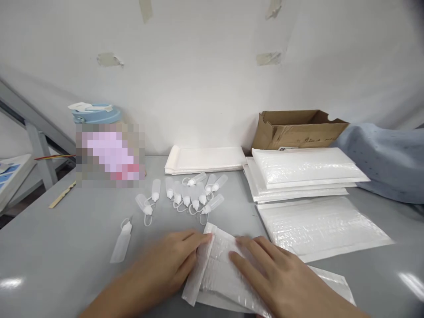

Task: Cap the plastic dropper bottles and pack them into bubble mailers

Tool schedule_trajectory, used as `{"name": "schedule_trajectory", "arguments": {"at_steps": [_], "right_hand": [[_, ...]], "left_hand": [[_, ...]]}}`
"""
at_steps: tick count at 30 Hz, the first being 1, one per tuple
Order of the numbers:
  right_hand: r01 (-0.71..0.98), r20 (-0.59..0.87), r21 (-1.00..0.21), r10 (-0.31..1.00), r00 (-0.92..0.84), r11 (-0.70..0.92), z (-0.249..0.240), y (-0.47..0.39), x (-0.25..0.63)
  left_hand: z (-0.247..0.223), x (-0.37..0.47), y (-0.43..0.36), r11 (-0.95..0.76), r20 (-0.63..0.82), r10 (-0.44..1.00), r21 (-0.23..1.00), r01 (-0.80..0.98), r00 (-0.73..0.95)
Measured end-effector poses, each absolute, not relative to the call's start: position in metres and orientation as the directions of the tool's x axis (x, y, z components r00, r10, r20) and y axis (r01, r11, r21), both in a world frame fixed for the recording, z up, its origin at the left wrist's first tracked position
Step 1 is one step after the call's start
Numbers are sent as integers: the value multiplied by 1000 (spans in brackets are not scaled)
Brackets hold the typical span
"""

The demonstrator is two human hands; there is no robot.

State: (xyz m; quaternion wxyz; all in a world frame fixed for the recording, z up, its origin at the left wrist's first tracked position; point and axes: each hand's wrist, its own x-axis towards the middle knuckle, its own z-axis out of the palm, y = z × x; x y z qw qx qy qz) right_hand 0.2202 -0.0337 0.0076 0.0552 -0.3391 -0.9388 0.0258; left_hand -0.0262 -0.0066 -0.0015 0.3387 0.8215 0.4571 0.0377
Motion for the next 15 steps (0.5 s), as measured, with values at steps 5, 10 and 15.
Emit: {"name": "schedule_trajectory", "arguments": {"at_steps": [5,10,15], "right_hand": [[620,-155,-655,726,-670,432,35,-24,229],[649,-127,-725,883,-453,229,32,-20,280],[679,-61,-733,991,-120,37,41,-9,346]], "left_hand": [[7,-34,-3,-318,-272,716,693,647,643],[11,-22,-5,-276,-212,761,750,601,613],[13,5,-7,22,-349,789,838,545,505]]}}
